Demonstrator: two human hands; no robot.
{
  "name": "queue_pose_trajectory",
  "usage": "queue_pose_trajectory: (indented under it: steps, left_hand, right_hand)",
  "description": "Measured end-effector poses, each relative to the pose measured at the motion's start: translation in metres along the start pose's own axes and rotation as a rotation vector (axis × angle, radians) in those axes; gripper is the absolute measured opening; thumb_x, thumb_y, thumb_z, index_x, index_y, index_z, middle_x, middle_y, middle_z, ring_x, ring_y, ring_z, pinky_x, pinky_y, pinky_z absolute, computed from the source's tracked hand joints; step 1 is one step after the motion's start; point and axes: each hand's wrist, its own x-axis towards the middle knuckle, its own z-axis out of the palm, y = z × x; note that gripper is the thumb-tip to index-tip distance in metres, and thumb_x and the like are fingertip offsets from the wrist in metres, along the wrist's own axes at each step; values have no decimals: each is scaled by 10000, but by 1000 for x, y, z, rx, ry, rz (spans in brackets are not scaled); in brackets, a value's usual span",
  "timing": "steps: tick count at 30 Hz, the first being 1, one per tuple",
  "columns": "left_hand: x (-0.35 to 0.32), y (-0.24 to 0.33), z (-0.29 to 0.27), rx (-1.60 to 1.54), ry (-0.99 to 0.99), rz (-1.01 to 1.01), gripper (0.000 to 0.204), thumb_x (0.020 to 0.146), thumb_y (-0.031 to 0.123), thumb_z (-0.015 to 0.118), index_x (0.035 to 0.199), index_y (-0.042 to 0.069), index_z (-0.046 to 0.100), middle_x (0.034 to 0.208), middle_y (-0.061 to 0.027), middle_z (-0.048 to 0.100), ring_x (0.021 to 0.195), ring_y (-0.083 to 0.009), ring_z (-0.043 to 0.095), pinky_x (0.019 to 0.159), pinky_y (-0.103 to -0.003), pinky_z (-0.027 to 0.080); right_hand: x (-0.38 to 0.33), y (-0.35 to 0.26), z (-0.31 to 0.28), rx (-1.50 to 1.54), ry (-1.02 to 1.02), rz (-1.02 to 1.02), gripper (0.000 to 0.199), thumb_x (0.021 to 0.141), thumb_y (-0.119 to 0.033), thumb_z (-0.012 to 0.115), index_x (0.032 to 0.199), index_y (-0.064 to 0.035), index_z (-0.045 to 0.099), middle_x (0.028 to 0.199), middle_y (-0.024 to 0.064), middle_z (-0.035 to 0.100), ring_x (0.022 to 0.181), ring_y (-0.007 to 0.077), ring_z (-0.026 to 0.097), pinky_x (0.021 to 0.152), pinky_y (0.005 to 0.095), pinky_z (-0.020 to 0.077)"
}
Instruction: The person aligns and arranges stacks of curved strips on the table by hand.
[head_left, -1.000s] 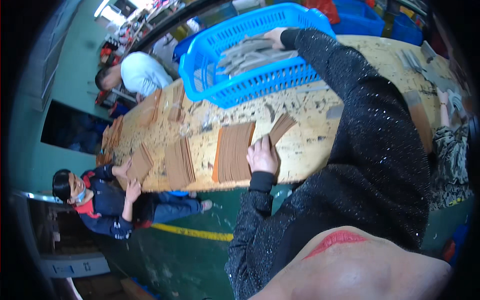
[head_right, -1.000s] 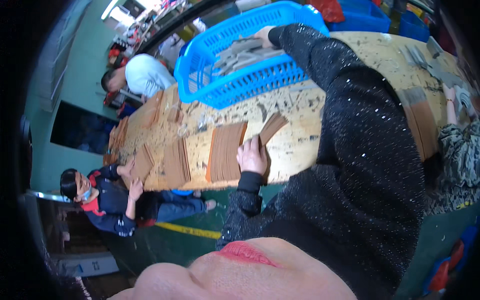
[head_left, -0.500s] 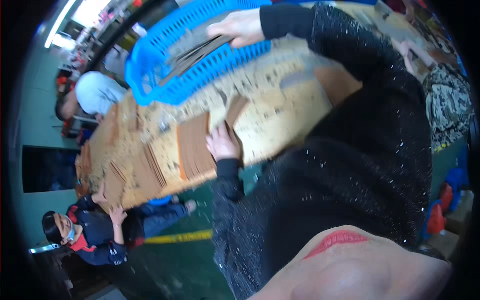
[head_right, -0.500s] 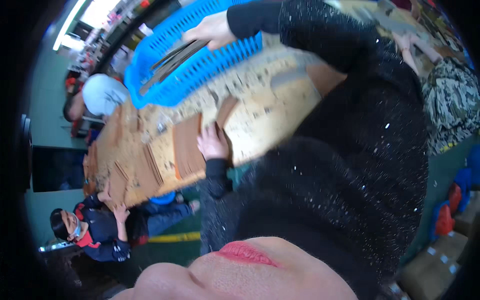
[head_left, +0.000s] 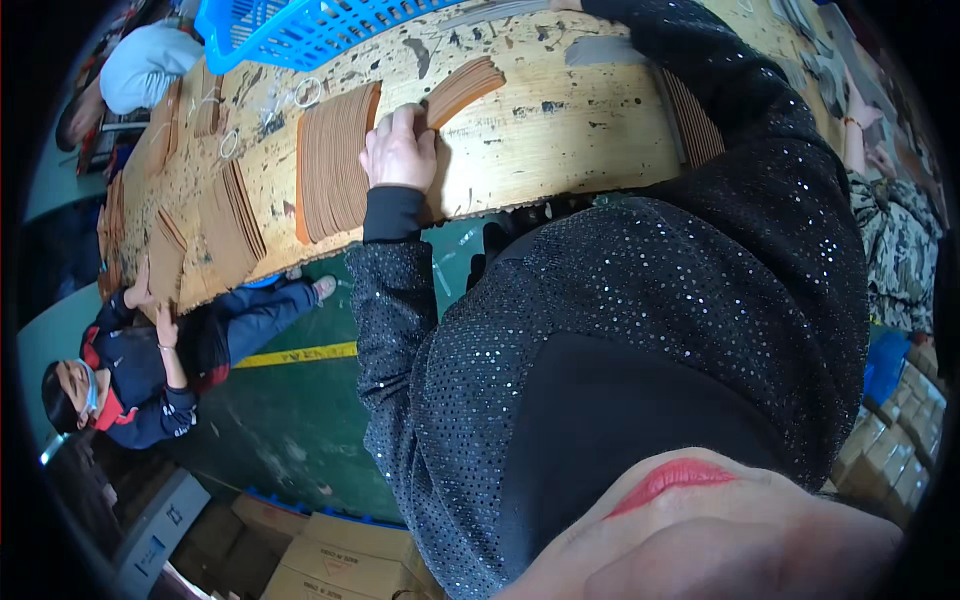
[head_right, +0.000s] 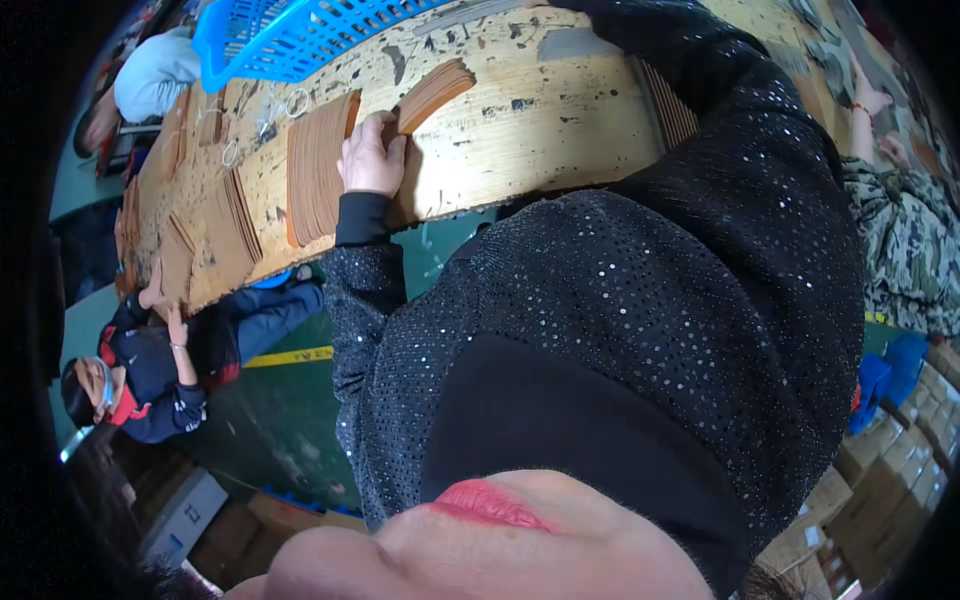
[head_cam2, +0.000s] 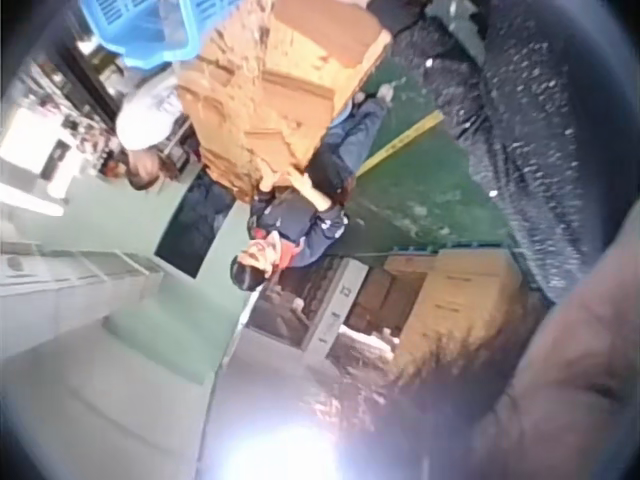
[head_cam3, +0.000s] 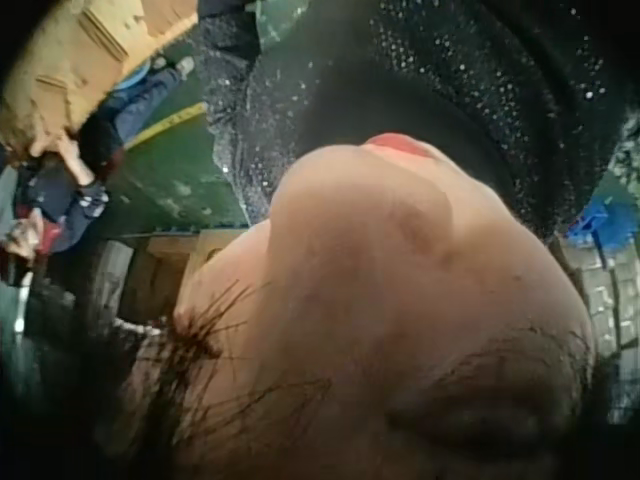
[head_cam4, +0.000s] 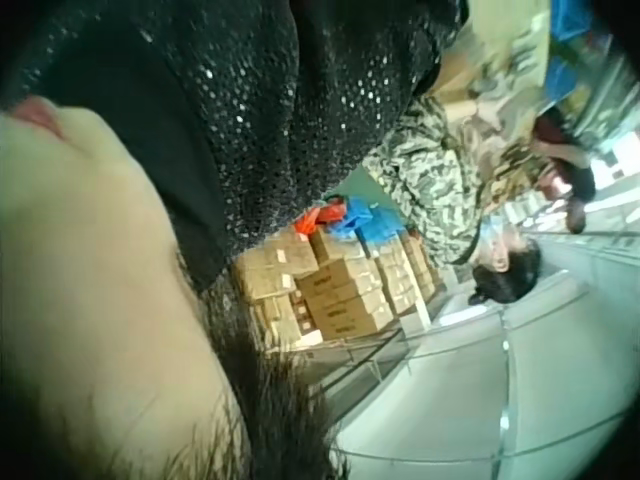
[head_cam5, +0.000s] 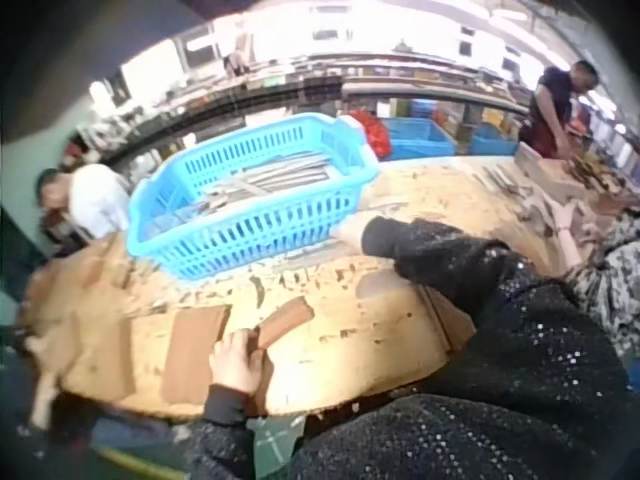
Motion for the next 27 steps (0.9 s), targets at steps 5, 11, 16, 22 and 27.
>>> queue_pose_trajectory:
  steps: [5,11,16,22,27]
  left_hand:
    - [1,3,5,-13,27,-27,324,841,214,728,1154,205,645,1173,-101,662,1109,-352,608,937,-514,461]
    - [-7,-5,18,-36,160,82,233,851,183,715,1073,157,646,1109,-73,700,1050,-313,655,945,-474,453]
    - [-13,-12,11,-71,231,92,231,834,193,775,1045,150,689,998,-71,742,973,-302,704,861,-424,539]
    - [4,-25,8,-164,75,140,370,794,251,867,1112,139,714,1038,-88,752,966,-272,724,888,-368,572]
    - [-5,-26,-2,-295,-72,128,443,815,183,869,1224,138,703,1091,-75,752,1021,-193,718,920,-311,561]
  right_hand:
    - [-13,23,19,20,289,-186,214,981,-239,557,991,-88,708,954,179,739,849,376,708,779,478,550]
    - [-10,0,-3,-42,0,75,201,966,-242,581,976,-76,695,943,188,727,837,384,701,760,500,545]
    - [-39,-113,-56,321,272,-610,222,953,-210,595,1046,-42,705,993,192,728,913,397,697,799,481,552]
    - [-75,-188,15,249,140,-659,233,921,-167,550,1078,-78,698,1052,111,711,1020,278,675,893,389,517]
    - [-82,-195,36,252,432,-571,227,898,-194,634,1104,-102,650,1076,98,669,1095,317,621,925,436,508]
